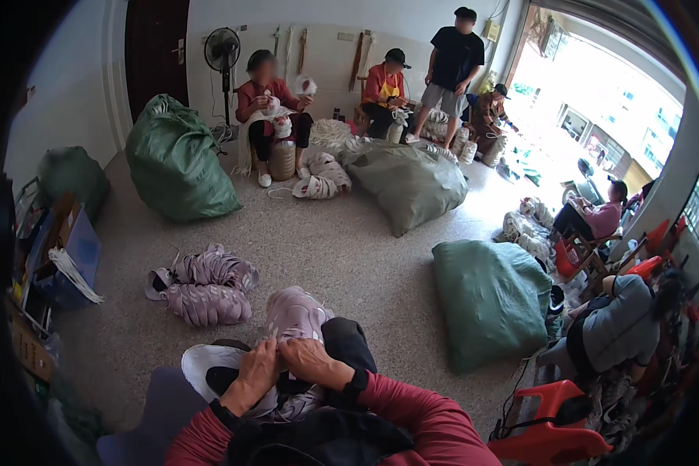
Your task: The recorder is lacing a pair of pink shoes while sitting in a workshop.
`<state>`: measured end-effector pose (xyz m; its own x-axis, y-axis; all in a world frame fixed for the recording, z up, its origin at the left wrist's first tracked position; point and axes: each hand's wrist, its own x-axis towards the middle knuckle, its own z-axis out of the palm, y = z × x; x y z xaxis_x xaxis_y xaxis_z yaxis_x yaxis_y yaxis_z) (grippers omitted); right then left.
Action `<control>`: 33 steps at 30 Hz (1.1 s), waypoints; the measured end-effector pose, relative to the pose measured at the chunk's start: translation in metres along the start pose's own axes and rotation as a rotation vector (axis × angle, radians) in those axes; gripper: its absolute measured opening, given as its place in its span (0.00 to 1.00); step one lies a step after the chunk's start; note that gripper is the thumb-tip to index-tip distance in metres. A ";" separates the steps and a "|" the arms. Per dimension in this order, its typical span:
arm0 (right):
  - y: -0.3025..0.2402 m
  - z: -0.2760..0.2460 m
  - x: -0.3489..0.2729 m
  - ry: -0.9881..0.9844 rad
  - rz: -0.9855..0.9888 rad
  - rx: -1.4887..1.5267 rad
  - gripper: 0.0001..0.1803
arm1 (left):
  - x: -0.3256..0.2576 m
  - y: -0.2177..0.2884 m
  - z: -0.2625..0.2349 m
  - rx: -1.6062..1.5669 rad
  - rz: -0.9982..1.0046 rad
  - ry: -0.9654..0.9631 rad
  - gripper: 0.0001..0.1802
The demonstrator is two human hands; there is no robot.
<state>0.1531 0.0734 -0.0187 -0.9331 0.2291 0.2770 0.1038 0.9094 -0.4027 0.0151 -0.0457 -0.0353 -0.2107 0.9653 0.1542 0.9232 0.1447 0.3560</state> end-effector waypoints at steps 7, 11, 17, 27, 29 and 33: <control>0.006 0.004 0.006 -0.024 0.048 -0.026 0.08 | 0.002 -0.009 0.002 -0.214 0.023 0.187 0.21; -0.001 -0.002 0.010 -0.086 0.103 -0.040 0.09 | 0.003 -0.009 0.005 -0.288 0.036 0.298 0.16; -0.003 -0.004 0.007 -0.050 0.085 -0.023 0.09 | 0.005 -0.010 0.002 -0.406 0.046 0.281 0.12; -0.001 -0.004 0.010 -0.110 0.139 0.008 0.08 | -0.005 0.000 0.002 -0.238 0.045 0.283 0.10; -0.001 -0.004 0.011 -0.115 0.146 0.006 0.08 | -0.004 -0.001 0.004 -0.262 0.051 0.296 0.10; 0.003 0.001 0.012 -0.103 0.135 -0.026 0.08 | 0.000 0.000 -0.002 -0.346 0.054 0.285 0.10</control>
<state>0.1416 0.0785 -0.0171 -0.9404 0.3141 0.1301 0.2382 0.8817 -0.4073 0.0149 -0.0459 -0.0337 -0.2902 0.8641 0.4113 0.7838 -0.0320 0.6202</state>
